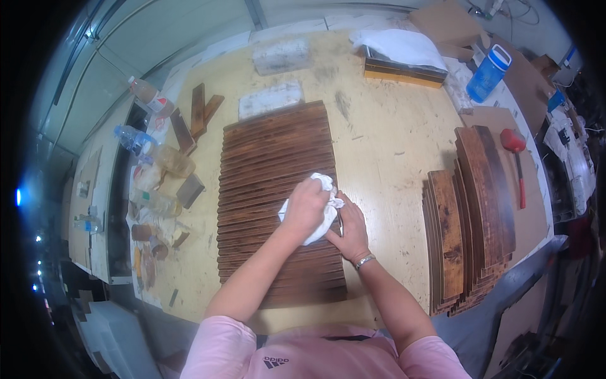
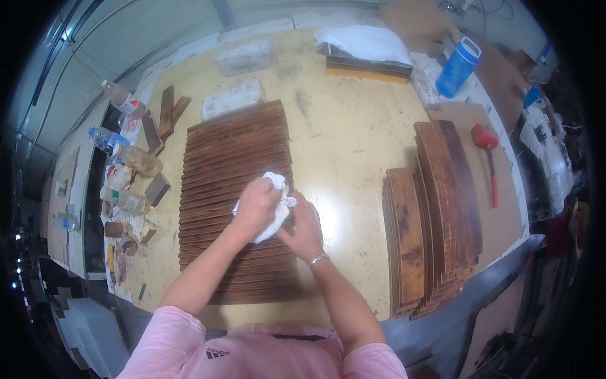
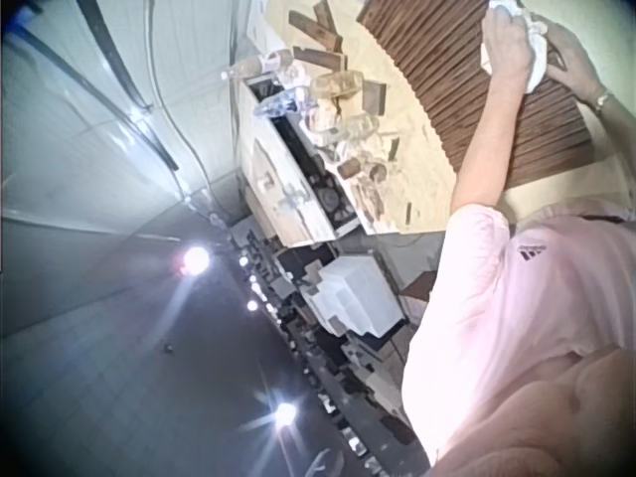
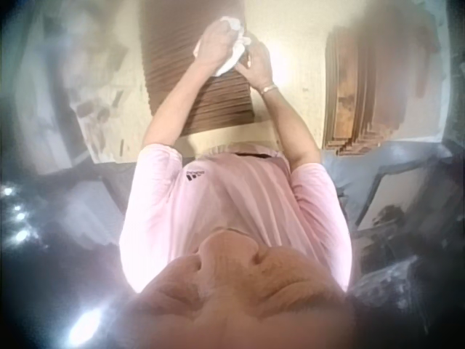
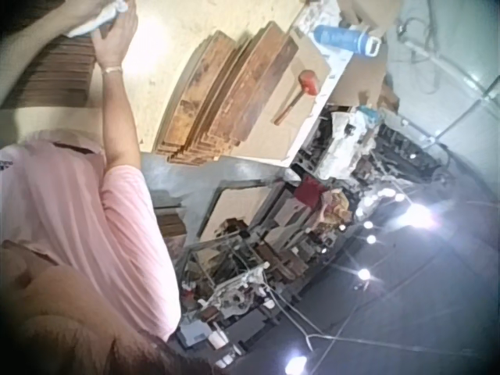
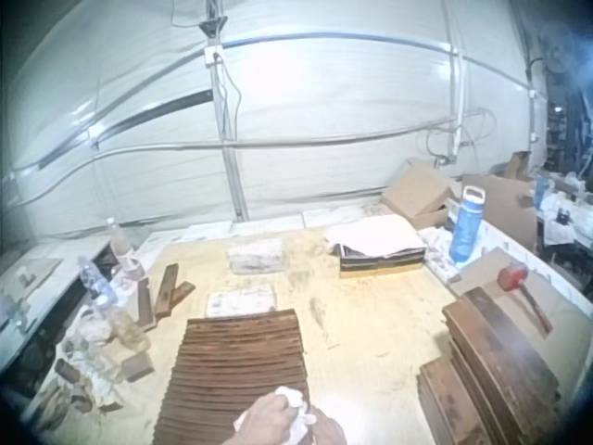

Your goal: The person sands the surface of a wooden panel composed of slats using a small block and then wipes the surface with a cloth.

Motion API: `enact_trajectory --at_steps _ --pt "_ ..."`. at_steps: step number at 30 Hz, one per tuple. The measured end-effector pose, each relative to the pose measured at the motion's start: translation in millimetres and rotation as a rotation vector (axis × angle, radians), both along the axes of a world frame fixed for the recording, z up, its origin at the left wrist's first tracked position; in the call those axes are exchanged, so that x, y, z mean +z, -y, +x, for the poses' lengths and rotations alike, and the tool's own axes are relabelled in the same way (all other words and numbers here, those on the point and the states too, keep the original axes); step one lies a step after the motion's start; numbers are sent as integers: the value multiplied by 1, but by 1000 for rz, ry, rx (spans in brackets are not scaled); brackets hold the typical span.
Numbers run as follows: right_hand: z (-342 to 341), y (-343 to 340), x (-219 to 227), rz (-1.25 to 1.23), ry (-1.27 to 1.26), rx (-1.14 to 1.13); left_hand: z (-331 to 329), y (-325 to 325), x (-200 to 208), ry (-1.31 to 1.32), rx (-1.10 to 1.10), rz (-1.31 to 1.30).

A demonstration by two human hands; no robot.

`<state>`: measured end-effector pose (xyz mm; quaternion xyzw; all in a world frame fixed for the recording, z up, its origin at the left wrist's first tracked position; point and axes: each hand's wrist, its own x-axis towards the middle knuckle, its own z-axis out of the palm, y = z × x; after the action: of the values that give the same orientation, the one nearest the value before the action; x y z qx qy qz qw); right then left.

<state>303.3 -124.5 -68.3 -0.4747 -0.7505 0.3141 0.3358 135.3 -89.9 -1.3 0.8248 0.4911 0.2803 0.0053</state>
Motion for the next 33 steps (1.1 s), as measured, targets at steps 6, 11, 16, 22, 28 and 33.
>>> enact_trajectory --at_steps 6,11,16,22,28,33 --pt "4 1 -2 18 -31 -42 -50 23 19 -60 98 -178" --pt "1 -2 15 -174 47 86 5 1 -7 -4 -12 -16" --pt "2 2 -3 11 -21 -32 -49 25 2 -25 28 -43" --pt "2 2 3 -6 -9 -35 -206 87 25 -35 616 -372" --pt "3 2 -3 7 36 -15 -109 51 37 565 429 -353" --pt "2 2 1 -40 18 -10 -79 70 -8 -51 139 -164"
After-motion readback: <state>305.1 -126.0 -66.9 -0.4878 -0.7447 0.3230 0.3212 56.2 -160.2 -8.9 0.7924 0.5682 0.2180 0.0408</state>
